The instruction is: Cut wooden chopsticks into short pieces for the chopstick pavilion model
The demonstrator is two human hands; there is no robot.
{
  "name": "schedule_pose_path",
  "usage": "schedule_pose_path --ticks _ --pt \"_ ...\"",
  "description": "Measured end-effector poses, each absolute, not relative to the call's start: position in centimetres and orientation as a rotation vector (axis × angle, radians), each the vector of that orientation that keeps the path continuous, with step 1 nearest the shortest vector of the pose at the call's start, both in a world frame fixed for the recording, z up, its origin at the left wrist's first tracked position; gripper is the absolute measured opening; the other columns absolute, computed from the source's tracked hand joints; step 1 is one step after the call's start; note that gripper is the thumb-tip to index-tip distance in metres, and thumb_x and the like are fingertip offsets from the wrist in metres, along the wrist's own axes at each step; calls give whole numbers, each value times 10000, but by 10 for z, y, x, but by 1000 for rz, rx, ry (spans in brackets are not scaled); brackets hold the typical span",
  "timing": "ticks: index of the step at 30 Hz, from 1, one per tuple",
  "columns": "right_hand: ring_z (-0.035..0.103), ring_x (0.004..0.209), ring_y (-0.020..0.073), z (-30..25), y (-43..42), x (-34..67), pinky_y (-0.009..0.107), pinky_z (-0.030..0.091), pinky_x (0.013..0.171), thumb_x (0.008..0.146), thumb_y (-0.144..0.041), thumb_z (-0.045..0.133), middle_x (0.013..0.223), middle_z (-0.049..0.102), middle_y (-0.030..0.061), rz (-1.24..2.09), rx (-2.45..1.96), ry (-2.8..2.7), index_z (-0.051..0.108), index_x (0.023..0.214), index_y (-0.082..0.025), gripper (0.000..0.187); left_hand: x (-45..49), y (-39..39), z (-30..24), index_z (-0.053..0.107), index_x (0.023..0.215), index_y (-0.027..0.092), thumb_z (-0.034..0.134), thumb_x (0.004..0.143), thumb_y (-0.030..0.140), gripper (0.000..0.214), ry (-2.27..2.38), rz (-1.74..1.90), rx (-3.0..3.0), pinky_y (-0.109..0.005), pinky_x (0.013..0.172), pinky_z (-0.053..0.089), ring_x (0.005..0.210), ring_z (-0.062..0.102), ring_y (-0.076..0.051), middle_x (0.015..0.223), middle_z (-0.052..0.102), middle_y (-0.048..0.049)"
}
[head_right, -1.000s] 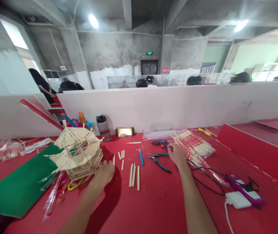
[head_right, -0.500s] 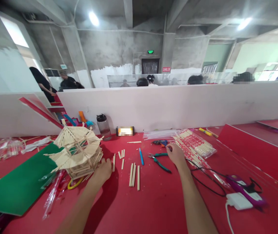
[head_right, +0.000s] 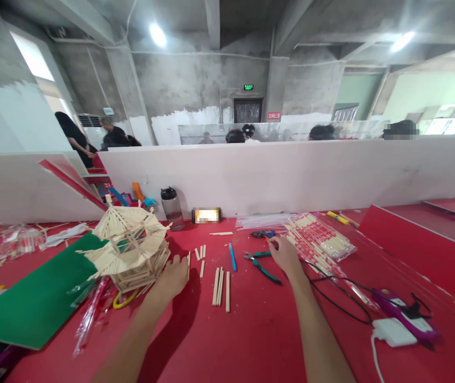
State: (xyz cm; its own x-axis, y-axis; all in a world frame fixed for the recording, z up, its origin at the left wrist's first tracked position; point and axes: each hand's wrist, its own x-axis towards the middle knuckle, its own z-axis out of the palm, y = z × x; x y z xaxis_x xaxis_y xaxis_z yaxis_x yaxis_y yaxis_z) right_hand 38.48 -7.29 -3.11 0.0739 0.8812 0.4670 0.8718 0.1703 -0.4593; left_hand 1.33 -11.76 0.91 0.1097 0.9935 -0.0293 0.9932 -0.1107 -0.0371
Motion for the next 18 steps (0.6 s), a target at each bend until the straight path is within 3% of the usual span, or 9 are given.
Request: schedule_pose_path --ticks 6,14,18 --pt "640 896 216 -31 -73 382 315 457 821 847 -264 484 942 699 77 38 -1664 -1791 661 905 -194 199 8 -109 13 541 1120 73 399 844 51 312 -2224 149 -2312 -379 859 446 1021 594 -283 1152 523 -212" --pt "642 892 215 -31 -73 377 306 458 815 842 -275 482 921 701 76 42 -1627 -1813 657 890 -190 200 -4 -92 2 569 1069 146 391 902 113 246 -2039 -1 -2497 -315 908 404 1042 567 -217 1108 585 -121" --pt "645 887 213 -30 -74 375 307 458 809 833 -275 482 923 704 75 67 -1623 -1795 662 890 -191 206 -10 -82 1 558 1091 138 358 936 167 255 -2171 -40 -2354 -330 887 405 1030 570 -222 1129 590 -145"
